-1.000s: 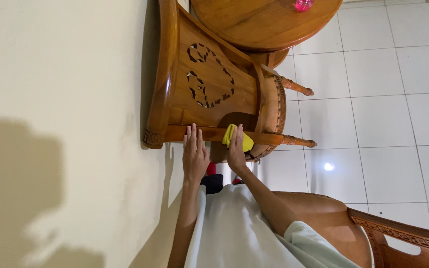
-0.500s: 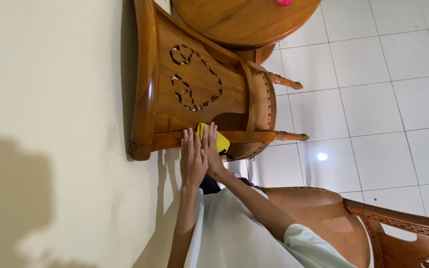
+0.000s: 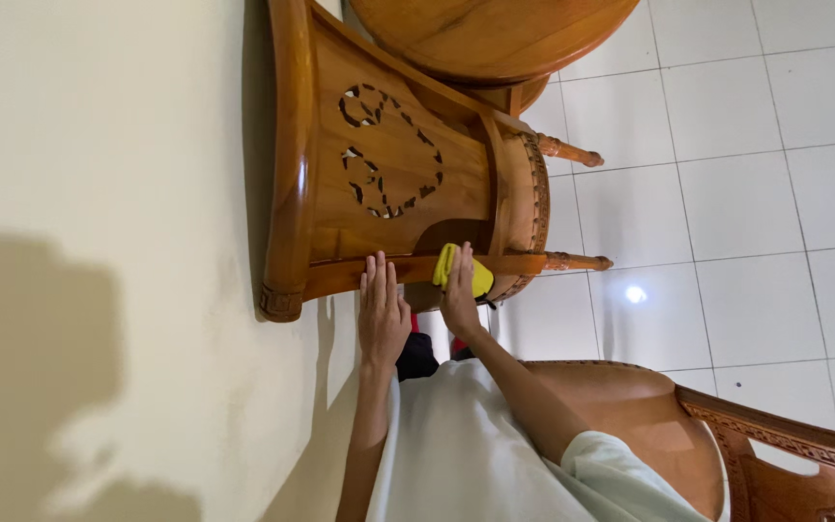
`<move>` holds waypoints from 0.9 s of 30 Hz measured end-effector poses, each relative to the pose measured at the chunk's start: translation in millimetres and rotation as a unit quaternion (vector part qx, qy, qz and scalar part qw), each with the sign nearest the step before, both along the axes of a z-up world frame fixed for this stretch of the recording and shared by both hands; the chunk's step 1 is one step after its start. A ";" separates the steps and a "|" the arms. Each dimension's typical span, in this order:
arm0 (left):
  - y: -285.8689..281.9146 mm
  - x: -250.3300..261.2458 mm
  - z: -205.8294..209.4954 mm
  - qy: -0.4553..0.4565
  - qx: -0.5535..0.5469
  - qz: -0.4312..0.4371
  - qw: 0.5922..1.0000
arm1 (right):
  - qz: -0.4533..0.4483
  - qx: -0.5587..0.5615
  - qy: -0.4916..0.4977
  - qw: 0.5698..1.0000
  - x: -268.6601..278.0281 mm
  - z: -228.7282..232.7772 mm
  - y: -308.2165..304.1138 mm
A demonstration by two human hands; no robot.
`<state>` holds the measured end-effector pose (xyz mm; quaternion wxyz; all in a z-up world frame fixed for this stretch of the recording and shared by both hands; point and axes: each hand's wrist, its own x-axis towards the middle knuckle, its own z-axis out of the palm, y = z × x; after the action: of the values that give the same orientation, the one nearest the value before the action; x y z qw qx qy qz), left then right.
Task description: The person wipes a round wooden table and a wooden chair with a yellow cloth. They move a pink spray bottle on the table to reach the surface, then wipe the chair's backrest, seat, and legs.
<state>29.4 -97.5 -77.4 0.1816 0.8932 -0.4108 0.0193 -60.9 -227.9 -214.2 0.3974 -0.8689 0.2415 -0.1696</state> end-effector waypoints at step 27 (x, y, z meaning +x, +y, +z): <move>2.5 3.9 -23.0 -0.011 -0.014 -0.020 1.000 | 0.016 -0.072 0.015 0.997 13.5 12.1 9.6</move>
<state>33.3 -95.0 -100.4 0.1896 0.8821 -0.4300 0.0312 -47.5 -218.2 -202.0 0.3332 -0.9012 0.2209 -0.1675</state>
